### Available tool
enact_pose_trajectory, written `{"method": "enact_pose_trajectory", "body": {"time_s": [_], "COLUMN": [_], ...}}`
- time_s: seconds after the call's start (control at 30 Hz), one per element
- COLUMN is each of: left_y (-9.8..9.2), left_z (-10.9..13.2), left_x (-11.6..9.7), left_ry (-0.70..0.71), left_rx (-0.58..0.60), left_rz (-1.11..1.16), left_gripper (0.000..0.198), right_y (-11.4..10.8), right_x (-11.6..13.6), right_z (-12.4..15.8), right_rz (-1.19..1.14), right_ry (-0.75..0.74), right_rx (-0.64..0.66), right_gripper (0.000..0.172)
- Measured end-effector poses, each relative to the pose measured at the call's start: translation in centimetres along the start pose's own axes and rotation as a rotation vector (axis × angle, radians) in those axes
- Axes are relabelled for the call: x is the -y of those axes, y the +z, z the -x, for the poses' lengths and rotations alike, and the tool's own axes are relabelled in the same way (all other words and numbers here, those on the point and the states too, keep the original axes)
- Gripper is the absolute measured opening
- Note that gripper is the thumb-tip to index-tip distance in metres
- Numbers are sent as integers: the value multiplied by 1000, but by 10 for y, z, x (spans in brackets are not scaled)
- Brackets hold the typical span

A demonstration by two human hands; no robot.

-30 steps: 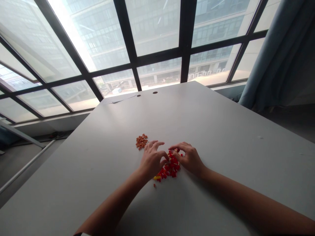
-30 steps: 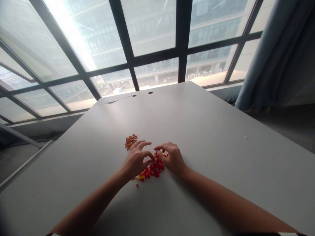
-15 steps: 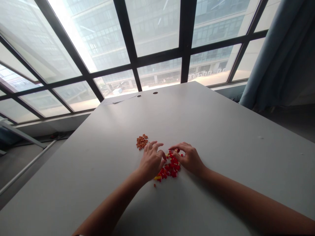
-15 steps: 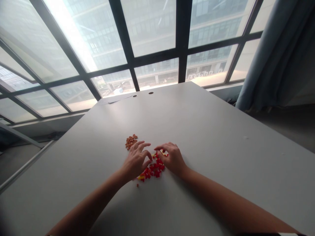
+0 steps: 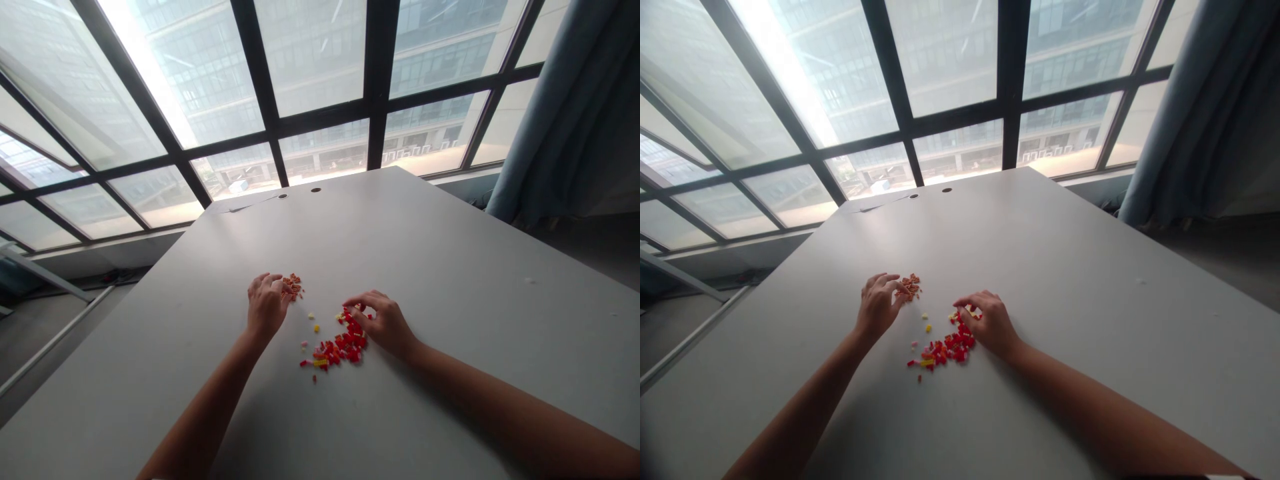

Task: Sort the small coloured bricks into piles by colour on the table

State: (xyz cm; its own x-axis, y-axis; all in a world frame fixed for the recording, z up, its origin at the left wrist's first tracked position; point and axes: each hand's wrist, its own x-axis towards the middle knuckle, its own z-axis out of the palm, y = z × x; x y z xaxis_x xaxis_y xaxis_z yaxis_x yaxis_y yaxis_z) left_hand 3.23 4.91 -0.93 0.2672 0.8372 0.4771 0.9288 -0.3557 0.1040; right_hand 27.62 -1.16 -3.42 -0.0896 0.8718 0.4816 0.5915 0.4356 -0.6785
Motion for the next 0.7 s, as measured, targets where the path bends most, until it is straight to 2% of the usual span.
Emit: {"method": "enact_pose_trajectory", "body": {"time_s": [0.13, 0.3, 0.57, 0.7], "left_y": [0, -6, -9, -12], "left_z": [4, 9, 1, 7], "left_x": [-4, -13, -3, -2], "left_ry": [5, 132, 35, 53], "left_rx": [-45, -122, -145, -118], "left_rz": [-46, -118, -112, 4], "left_gripper": [14, 11, 8, 4], "right_y": [-1, -1, 0, -1], "right_x": [1, 2, 0, -1], "right_z": [0, 0, 1, 0], "right_rz": [-2, -13, -20, -23], "right_ry": [12, 12, 10, -23], "right_rx": [6, 16, 14, 71], "right_gripper": [15, 15, 15, 13]}}
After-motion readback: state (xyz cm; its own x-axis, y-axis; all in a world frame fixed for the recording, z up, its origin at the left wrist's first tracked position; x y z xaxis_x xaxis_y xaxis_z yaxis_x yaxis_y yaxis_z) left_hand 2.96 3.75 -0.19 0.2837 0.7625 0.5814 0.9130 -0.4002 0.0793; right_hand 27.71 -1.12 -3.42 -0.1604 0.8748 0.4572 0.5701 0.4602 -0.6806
